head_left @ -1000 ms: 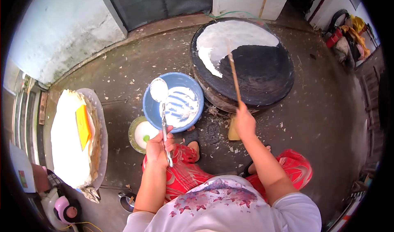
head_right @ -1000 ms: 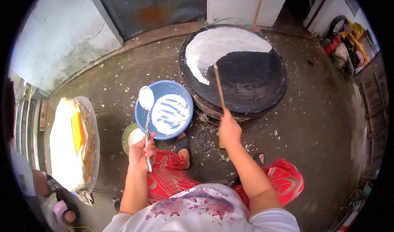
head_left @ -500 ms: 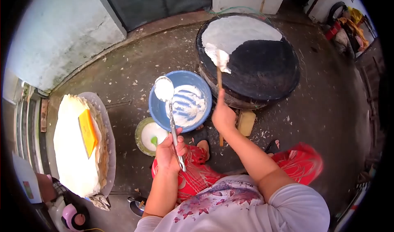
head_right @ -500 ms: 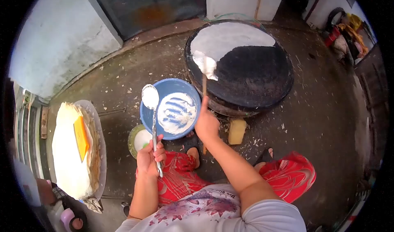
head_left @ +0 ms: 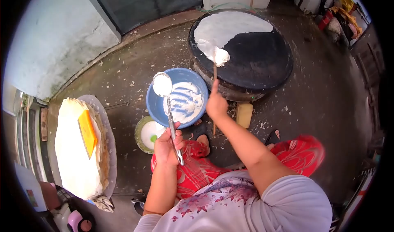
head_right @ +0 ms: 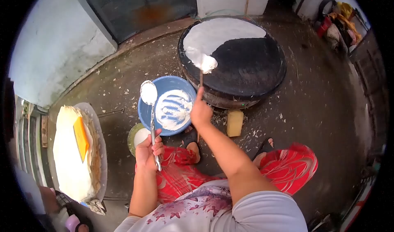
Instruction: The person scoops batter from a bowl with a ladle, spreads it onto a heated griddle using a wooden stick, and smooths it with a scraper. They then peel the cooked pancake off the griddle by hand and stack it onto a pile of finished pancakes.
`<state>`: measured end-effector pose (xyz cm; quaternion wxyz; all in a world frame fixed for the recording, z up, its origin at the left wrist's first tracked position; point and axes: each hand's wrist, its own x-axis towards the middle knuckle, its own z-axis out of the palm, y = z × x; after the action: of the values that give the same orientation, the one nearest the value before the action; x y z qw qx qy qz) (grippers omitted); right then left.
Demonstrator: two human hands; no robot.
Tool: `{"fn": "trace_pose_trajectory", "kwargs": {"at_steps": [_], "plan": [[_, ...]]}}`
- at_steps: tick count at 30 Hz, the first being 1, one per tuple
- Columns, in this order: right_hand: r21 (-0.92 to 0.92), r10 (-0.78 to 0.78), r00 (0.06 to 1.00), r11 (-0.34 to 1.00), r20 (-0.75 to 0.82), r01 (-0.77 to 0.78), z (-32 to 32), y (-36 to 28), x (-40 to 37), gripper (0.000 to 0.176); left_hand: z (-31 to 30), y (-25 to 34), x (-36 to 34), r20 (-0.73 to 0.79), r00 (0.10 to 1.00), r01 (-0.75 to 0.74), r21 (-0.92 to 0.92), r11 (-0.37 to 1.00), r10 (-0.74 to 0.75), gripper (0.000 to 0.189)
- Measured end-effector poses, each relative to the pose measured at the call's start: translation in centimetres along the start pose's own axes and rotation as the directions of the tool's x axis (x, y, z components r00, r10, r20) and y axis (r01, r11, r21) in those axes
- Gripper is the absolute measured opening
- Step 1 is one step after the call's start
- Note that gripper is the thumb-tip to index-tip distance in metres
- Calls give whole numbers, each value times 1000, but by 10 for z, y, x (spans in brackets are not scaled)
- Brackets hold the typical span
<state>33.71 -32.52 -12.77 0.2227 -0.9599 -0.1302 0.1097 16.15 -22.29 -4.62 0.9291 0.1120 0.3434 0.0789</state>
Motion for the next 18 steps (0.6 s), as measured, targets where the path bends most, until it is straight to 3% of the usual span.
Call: {"fn": "trace_pose_trajectory", "kwargs": {"at_steps": [3,5,6,9,12,15,17,18], "plan": [[56,41,998,998,-54,-38,-18,20,-32,67,1,1,-3,-29,1000,-1,13,1000,1,33],[112,101,994,988,33,-104,-32,20,-59,67,3,2,-1,-52,999,-2,24,1000,3,33],[135,65,998,989,-1,-64,-20,21,-56,73,4,3,0,-46,999,-9,40,999,10,32],[-75,-93,995,993,-30,90,4,23,-26,71,2,0,1,-33,999,-21,62,998,23,32],[-1,40,990,999,-138,-40,-7,57,-22,72,1,1,-1,-19,1000,-6,56,998,7,32],[26,91,993,996,-72,-89,-28,67,-57,72,5,0,1,-60,998,3,68,998,1,31],[-27,10,1000,1000,-23,-11,-19,62,-57,70,9,-1,0,-74,997,-12,70,997,17,31],[-130,-137,990,983,-22,133,-13,61,-52,68,9,-3,0,-62,998,-22,81,996,28,30]]}}
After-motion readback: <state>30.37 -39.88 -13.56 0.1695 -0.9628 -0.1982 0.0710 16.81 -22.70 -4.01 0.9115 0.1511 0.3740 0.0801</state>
